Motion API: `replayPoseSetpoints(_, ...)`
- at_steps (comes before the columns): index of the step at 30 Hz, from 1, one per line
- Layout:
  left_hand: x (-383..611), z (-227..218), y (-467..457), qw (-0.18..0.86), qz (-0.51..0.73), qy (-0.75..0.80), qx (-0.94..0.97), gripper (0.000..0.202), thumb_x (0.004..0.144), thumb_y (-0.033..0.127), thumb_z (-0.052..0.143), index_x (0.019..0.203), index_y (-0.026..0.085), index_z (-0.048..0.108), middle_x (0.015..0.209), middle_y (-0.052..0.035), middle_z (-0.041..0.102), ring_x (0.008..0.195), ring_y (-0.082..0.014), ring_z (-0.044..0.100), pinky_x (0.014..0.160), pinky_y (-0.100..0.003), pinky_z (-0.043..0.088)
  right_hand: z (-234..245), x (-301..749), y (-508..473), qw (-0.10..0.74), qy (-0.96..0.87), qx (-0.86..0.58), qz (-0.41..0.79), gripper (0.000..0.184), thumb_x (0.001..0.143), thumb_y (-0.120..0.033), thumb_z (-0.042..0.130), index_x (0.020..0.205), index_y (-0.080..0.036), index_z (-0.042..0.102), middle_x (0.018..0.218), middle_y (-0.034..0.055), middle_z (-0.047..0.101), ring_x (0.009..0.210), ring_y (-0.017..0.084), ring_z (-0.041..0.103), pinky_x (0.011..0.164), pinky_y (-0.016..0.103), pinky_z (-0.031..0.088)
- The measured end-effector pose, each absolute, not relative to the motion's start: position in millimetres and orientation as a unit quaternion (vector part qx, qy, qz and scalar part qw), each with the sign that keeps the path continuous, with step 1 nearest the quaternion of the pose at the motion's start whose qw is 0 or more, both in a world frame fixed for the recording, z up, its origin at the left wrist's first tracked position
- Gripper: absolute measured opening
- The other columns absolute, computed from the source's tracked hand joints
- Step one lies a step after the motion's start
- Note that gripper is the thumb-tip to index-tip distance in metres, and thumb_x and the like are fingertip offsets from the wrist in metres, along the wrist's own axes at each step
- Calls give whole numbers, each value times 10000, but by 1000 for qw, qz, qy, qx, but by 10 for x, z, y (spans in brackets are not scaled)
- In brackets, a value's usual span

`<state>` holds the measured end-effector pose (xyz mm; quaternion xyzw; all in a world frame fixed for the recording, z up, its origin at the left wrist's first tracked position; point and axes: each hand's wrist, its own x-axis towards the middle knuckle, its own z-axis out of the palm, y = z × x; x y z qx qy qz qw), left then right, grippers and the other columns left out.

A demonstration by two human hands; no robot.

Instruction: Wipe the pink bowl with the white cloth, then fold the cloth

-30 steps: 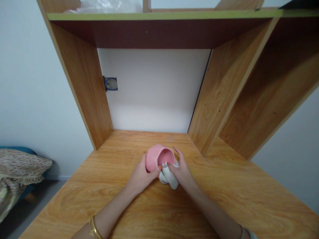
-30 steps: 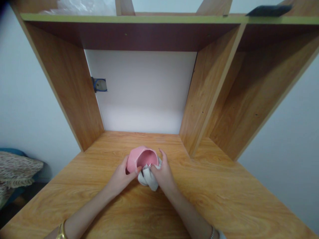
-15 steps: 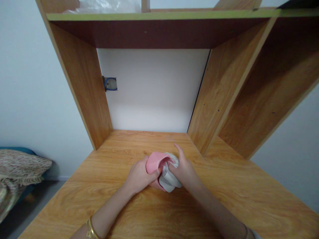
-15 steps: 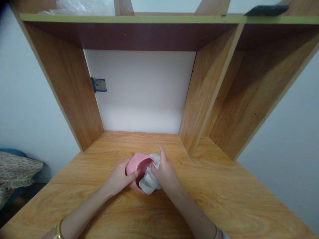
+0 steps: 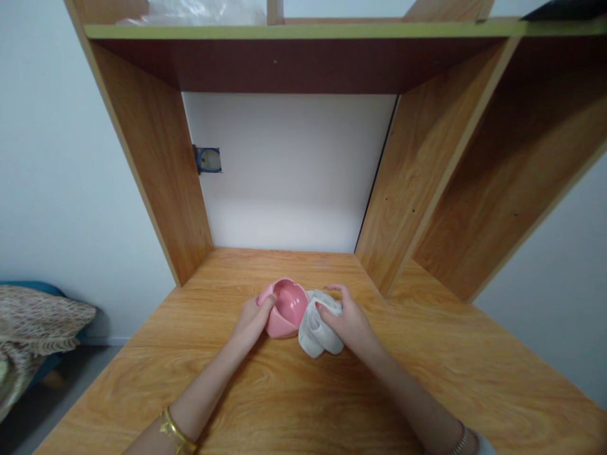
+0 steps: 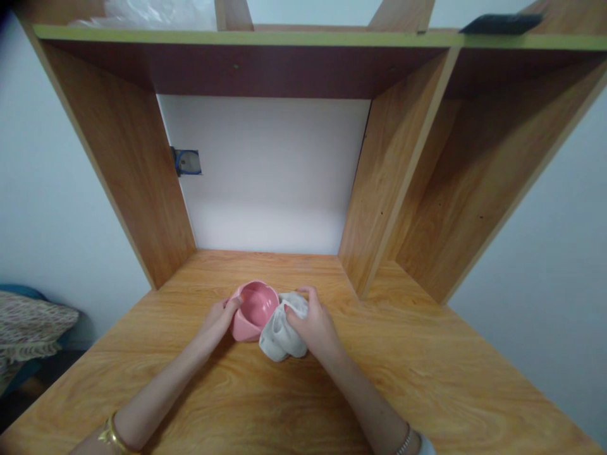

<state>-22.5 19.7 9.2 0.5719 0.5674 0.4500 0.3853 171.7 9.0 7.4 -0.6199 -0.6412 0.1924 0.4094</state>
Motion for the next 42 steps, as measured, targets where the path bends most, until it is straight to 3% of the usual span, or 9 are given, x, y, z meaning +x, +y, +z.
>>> replayPoseSetpoints(4, -292, 46, 266, 438, 490, 562, 502, 381, 698, 540, 422, 532, 196, 430, 431, 51, 386, 393, -97, 348, 390, -214, 216, 48, 1769, 128, 402, -670, -608, 139, 223, 692, -405, 517, 805, -213, 533, 668, -11, 535, 649, 168, 523, 606, 273, 398)
replayPoseSetpoints(9, -332, 5, 304, 527, 516, 529, 420, 426, 677, 598, 449, 530, 210, 352, 398, 80, 312, 338, -56, 219, 351, -198, 103, 4, 1917, 280, 456, -652, -579, 176, 272, 740, -425, 424, 631, -201, 534, 702, 29, 575, 729, 182, 531, 697, 298, 398)
replayPoseSetpoints(20, -304, 31, 268, 564, 546, 472, 401, 458, 683, 617, 455, 535, 206, 321, 382, 93, 302, 323, -34, 148, 360, -199, 65, -20, 1755, 183, 428, -652, -577, 244, 272, 733, -401, 434, 605, -187, 543, 571, 2, 564, 568, 157, 519, 555, 262, 388)
replayPoseSetpoints(24, -289, 66, 248, 567, 563, 437, 413, 458, 709, 596, 447, 512, 204, 315, 366, 98, 262, 320, -33, 137, 358, -198, 100, 9, 1692, 145, 459, -658, -554, 223, 253, 738, -395, 462, 671, -177, 572, 603, -5, 530, 563, 141, 478, 548, 255, 374)
replayPoseSetpoints(30, -177, 179, 175, 554, 563, 415, 452, 464, 673, 584, 528, 505, 190, 349, 375, 98, 273, 331, -28, 185, 356, -188, 124, 130, 1629, 73, 530, -624, -499, 283, 357, 751, -412, 474, 987, -157, 560, 520, -62, 408, 480, 111, 398, 467, 231, 336)
replayPoseSetpoints(33, -96, 202, 118, 553, 551, 428, 456, 445, 609, 584, 602, 585, 163, 460, 427, 78, 391, 371, -42, 327, 372, -169, 213, 182, 1571, 19, 537, -610, -470, 342, 445, 765, -437, 454, 1096, -146, 507, 470, -70, 424, 434, 102, 401, 425, 219, 325)
replayPoseSetpoints(37, -25, 182, 74, 554, 543, 418, 473, 518, 555, 545, 674, 840, 126, 562, 666, -10, 604, 610, -129, 558, 533, -206, 410, 231, 1547, -29, 536, -589, -478, 369, 546, 730, -474, 491, 1143, -118, 470, 435, -76, 446, 393, 97, 411, 387, 206, 311)
replayPoseSetpoints(42, -4, 170, 44, 542, 545, 383, 512, 628, 561, 527, 691, 1010, 120, 527, 965, -97, 627, 873, -208, 586, 713, -266, 456, 255, 1595, -45, 514, -590, -510, 357, 532, 729, -451, 505, 1134, -109, 465, 402, -86, 450, 365, 102, 415, 369, 202, 318)
